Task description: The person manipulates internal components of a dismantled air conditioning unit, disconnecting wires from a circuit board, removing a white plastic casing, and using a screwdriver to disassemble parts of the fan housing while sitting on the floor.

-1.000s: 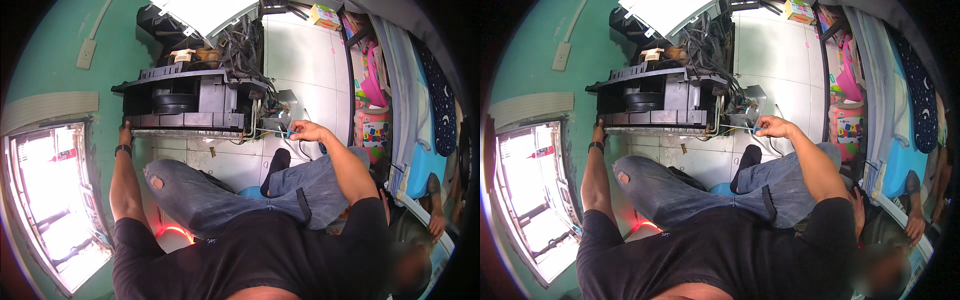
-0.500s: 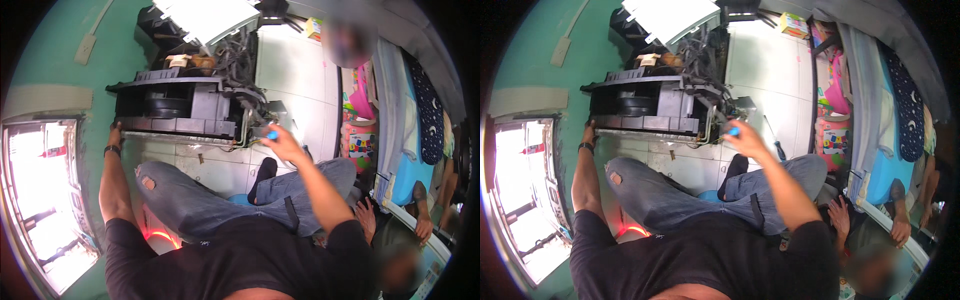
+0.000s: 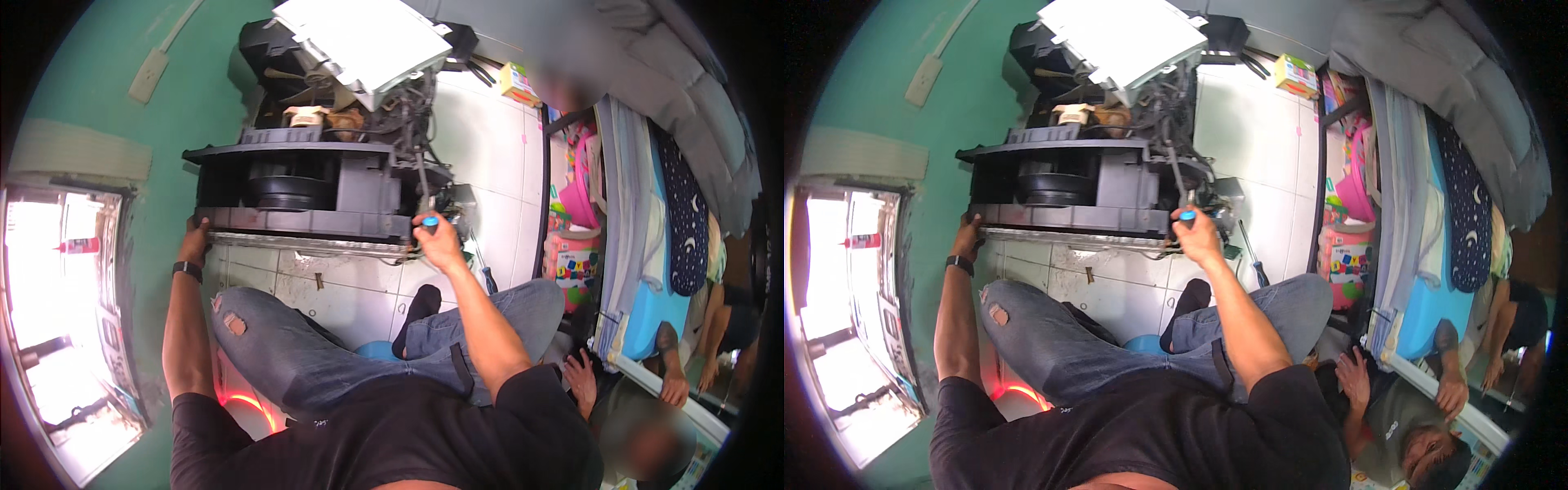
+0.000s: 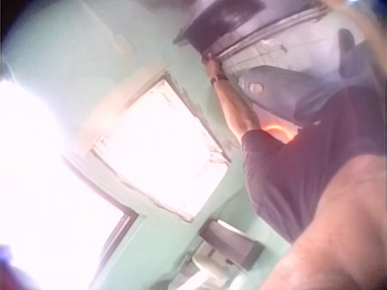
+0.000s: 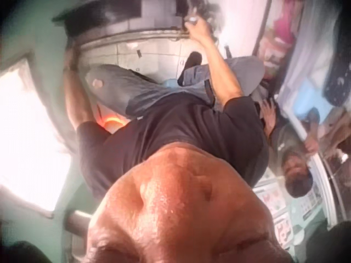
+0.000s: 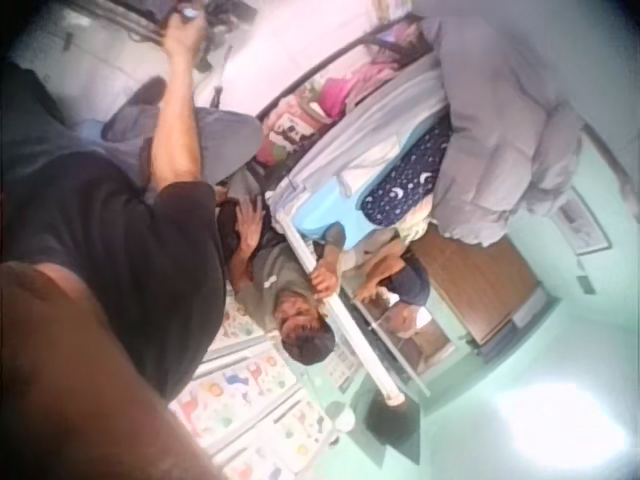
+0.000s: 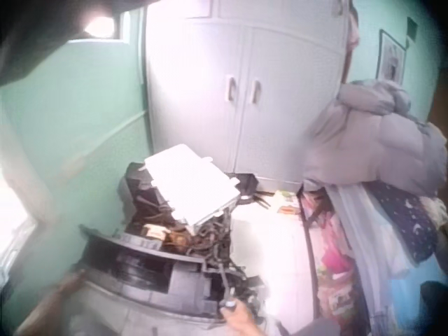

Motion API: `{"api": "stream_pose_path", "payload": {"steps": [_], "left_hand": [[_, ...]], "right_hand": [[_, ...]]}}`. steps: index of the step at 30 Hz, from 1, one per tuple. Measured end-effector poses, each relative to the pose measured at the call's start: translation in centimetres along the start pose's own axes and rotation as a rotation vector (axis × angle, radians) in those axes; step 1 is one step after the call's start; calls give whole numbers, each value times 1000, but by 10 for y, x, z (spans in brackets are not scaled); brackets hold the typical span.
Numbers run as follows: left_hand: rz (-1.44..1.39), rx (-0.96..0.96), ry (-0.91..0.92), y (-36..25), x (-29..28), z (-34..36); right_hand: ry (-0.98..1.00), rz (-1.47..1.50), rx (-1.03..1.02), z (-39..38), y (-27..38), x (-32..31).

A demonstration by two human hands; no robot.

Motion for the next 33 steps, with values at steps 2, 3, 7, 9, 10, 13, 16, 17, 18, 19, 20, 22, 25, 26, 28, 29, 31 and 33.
{"api": "stream_pose_path", "payload": {"steps": [2, 3, 7, 9, 10, 13, 16, 17, 18, 19, 20, 22, 25, 26, 28, 29, 31, 33], "left_hand": [[-13, 4, 30, 3, 6, -23], [-17, 27, 94, -4, 24, -32], [-28, 34, 258, -42, 63, -86], [-119, -33, 362, -42, 67, -93], [-207, -95, 491, -42, 73, -95], [-320, -119, 627, -47, 83, -107], [-417, -118, 748, -36, 91, -110], [-420, -147, 814, -34, 94, -109], [-429, -181, 879, -31, 95, -110], [-465, -151, 949, -32, 102, -110], [-504, -112, 1021, -32, 108, -111], [-554, -143, 1105, -30, 106, -119], [-587, -56, 1145, 7, 101, -111], [-612, -28, 1127, 15, 100, -112], [-525, 113, 1076, 18, 95, -112], [-475, 149, 909, 37, 79, -114], [-350, 275, 654, 57, 56, -117], [-242, 448, 386, 56, 31, -118]], "right_hand": [[-26, -86, 23, 10, 10, -19], [-33, -104, 22, 27, -9, -40], [-2, -105, 91, 65, -16, -98], [27, -92, 118, 80, -5, -117], [41, -107, 114, 87, -3, -129], [38, -236, 78, 110, 7, -153], [21, -403, 10, 130, 13, -171], [24, -399, 22, 132, 12, -171], [32, -399, 39, 133, 10, -170], [30, -379, 49, 140, 5, -184], [23, -362, 57, 146, -1, -197], [26, -419, 46, 153, -1, -199], [-52, -482, 9, 158, 5, -200], [-107, -497, 6, 154, 6, -193], [-138, -513, 61, 150, 15, -212], [-141, -644, 4, 143, 22, -194], [-16, -681, -145, 133, 37, -208], [-31, -453, -225, 125, 33, -228]]}}
Point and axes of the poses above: each hand's wrist, its own z-axis towards the middle knuckle, its own x-axis out of the palm, y = z × x, the point moved 3 cm from there along z, towards the middle knuckle, and after that the axes turned 11 degrees about x, right-handed, at the moved point
